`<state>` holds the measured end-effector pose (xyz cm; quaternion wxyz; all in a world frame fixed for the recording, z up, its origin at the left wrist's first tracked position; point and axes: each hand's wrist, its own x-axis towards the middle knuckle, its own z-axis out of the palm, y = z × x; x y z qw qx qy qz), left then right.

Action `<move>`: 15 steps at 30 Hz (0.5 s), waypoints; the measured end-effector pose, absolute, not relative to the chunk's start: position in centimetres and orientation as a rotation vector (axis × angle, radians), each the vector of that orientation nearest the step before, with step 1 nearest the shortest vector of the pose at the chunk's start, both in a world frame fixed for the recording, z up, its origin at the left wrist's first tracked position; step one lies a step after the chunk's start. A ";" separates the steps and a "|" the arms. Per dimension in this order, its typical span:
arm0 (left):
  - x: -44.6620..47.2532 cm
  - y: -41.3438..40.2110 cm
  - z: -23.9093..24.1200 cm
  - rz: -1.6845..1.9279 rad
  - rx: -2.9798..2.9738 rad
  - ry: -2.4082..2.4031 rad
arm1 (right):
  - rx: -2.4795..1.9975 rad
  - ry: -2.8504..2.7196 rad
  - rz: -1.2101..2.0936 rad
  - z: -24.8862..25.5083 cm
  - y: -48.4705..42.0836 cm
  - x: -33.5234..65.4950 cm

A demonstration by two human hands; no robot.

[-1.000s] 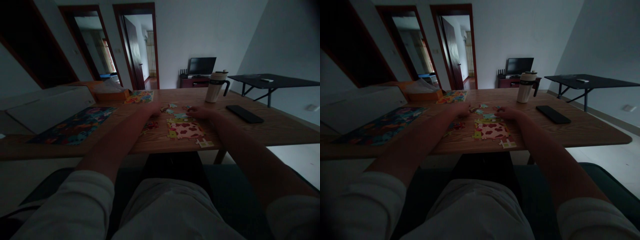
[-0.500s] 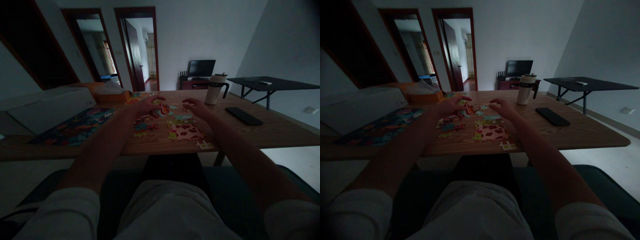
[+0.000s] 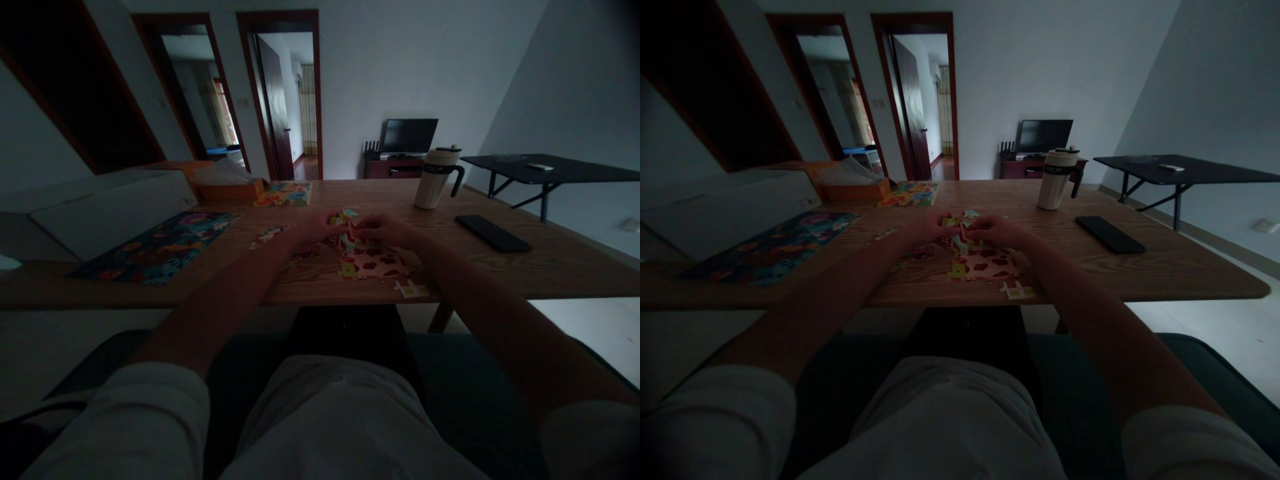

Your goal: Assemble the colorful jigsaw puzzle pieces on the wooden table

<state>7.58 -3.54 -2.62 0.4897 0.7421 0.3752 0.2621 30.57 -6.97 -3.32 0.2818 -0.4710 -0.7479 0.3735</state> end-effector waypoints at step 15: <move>4.9 -1.2 -1.0 0.868 1.480 1.006 | -1.296 -1.819 0.892 -4.1 -5.1 32.7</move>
